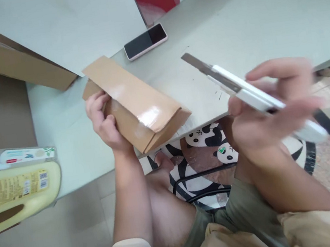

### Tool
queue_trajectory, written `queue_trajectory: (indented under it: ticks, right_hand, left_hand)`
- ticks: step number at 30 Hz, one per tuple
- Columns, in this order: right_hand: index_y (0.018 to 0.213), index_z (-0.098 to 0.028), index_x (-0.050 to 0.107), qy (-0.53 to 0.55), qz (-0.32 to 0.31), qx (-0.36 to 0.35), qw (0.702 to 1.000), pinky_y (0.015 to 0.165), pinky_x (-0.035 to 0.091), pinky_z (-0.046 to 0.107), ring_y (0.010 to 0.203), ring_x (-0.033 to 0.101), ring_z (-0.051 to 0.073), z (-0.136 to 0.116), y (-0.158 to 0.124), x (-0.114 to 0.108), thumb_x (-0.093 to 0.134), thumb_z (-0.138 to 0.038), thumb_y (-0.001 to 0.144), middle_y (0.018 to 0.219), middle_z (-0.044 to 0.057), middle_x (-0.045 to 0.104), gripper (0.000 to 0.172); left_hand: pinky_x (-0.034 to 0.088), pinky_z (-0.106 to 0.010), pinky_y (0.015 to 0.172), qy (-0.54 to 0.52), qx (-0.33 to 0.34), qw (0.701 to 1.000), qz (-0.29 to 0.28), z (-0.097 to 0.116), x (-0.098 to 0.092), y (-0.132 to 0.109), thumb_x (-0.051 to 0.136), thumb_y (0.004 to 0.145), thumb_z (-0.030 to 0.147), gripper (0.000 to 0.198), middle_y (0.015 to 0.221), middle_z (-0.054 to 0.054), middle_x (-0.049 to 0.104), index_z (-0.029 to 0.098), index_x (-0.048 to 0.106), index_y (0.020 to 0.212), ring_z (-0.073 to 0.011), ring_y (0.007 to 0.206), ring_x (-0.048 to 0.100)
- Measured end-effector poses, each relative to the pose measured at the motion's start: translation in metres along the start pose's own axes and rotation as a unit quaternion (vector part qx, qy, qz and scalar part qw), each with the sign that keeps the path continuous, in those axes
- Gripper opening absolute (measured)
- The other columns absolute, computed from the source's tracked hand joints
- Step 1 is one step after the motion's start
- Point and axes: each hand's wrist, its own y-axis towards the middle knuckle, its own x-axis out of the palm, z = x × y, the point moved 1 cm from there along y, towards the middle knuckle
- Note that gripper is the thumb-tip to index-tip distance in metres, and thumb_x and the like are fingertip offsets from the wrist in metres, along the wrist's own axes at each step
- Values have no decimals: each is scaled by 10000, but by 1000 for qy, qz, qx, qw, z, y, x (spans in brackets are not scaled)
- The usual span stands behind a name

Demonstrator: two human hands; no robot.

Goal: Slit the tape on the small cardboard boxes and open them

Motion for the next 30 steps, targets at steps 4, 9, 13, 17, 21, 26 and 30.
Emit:
queue_trajectory:
  ticks: [4, 9, 13, 17, 21, 26, 30]
  right_hand:
    - [1029, -248, 617, -35, 5, 5, 999, 437, 419, 294, 492, 594, 158, 25, -8, 16, 517, -565, 972, 622, -5, 600, 337]
    - [1288, -216, 630, -199, -234, 44, 951, 727, 553, 452, 926, 693, 320, 52, -13, 32, 613, -292, 841, 1077, 127, 756, 454]
    - [1430, -209, 576, -195, -239, 38, 951, 889, 542, 538, 1085, 644, 352, 59, -16, 35, 490, -187, 842, 1227, 154, 707, 595]
    - [1135, -195, 737, -107, -243, -12, 964, 989, 503, 566, 1128, 627, 363, 56, -17, 36, 534, -295, 856, 1200, 173, 693, 359]
    - [971, -232, 701, 86, -291, -34, 952, 904, 544, 502, 1005, 667, 312, 45, -18, 39, 583, -385, 857, 1078, 113, 715, 224]
    - [926, -228, 639, 94, -290, 1, 952, 1038, 487, 542, 1084, 652, 326, 34, -23, 39, 613, -288, 767, 982, 92, 708, 171]
    - [1071, -214, 608, 90, -269, 69, 956, 902, 546, 465, 1054, 661, 312, 30, -26, 41, 664, -344, 744, 1020, 99, 706, 356]
  left_hand:
    - [354, -498, 1186, -106, -12, 994, 2, -15, -11, 0, 545, 872, 625, 433, 1267, -26, 653, 276, 680, 1089, -305, 1349, 516]
    - [447, -398, 1107, -170, -162, 971, 55, -22, -17, 0, 567, 838, 478, 302, 1188, -39, 683, 229, 661, 980, -273, 1285, 564]
    - [533, -361, 984, -292, -288, 909, 72, -33, -19, 1, 563, 813, 528, 364, 1078, -52, 734, 225, 695, 967, -254, 1131, 657]
    - [581, -343, 835, -358, -355, 864, 11, -40, -19, 2, 681, 747, 615, 471, 964, -58, 760, 209, 732, 980, -222, 902, 716]
    - [572, -303, 742, -339, -343, 875, -40, -42, -20, 4, 902, 589, 411, 462, 922, -39, 766, 215, 741, 975, -187, 780, 712]
    - [567, -294, 760, -341, -340, 876, -3, -47, -25, 5, 884, 600, 322, 392, 891, -39, 744, 187, 717, 928, -175, 777, 709]
    - [557, -300, 768, -327, -343, 880, 7, -48, -26, 5, 855, 621, 323, 376, 918, -41, 738, 190, 709, 941, -181, 803, 702]
